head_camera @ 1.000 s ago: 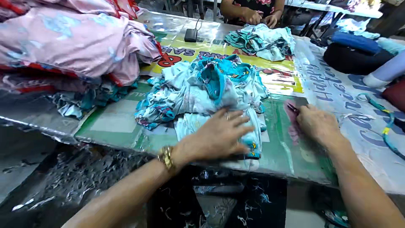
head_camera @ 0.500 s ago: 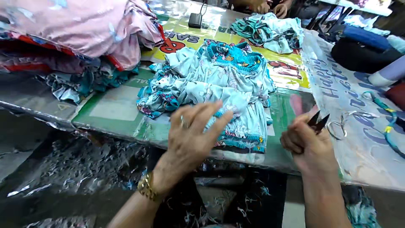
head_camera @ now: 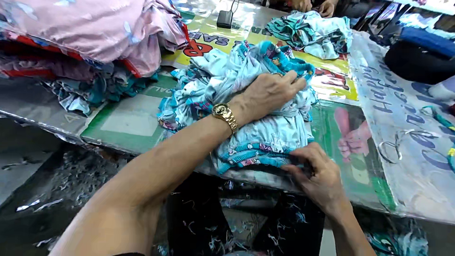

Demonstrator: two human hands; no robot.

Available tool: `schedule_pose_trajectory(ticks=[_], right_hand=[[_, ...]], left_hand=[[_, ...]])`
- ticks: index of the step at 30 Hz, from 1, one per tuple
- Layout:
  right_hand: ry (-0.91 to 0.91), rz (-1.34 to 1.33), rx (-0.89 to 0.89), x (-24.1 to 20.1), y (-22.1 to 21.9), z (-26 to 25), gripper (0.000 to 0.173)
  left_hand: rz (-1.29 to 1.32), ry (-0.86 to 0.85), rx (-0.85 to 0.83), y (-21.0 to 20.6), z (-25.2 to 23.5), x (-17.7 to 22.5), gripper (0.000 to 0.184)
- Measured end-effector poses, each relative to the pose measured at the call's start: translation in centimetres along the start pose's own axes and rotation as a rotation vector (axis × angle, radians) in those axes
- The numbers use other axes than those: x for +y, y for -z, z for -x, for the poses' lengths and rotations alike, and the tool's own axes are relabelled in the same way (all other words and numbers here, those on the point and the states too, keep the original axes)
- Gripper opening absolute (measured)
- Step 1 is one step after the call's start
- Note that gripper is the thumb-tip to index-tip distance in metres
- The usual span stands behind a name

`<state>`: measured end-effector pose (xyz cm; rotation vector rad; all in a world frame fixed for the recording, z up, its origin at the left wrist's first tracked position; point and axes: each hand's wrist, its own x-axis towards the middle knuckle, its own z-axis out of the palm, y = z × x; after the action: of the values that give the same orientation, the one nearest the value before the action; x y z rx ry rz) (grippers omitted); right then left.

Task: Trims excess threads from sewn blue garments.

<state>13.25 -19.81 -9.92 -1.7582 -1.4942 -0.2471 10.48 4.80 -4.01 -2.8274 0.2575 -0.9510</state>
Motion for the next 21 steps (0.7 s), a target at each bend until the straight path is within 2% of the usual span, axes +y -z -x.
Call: schedule_pose_trajectory(ticks=[2,3,7,10,13,16,18,21], right_hand=[[-0.02,0.06,0.032,0.0,0.3,0.5,0.027],[-0.026,0.061,0.048,0.0,0.5,0.6,0.024],[-0.052,0.031,0.069,0.7,0.9,0.9,0.025],[-0.012,0.056,0.013,1.3,0.5,0.3,0.027],[0.073,0.081,0.016,1.1,-0.3,-0.3,0.021],[0.136,0.073,0.089,0.3,0.4,-0.1,0.012],[0.193,0.077,0.091,-0.4,1.7,0.6,0.01],[0.254,0.201,0.022,-0.7,1.7,2.0,0.012]], left_hand=[[0.088,0.078,-0.152,1.9,0.0,0.5,0.022],[0.117,0.112,-0.173,3.3,0.5,0.8,0.024],[0.206,0.203,-0.059,9.0,6.8,3.9,0.026],[0.201,0.265,-0.127,8.6,12.5,6.0,0.036],[0.272,0.339,-0.033,7.1,15.3,6.9,0.024],[0.28,0.315,0.135,7.9,16.2,7.7,0.018],[0.185,0.244,0.203,9.6,17.1,8.7,0.016],[0.048,0.14,0.113,9.8,18.8,9.8,0.017]])
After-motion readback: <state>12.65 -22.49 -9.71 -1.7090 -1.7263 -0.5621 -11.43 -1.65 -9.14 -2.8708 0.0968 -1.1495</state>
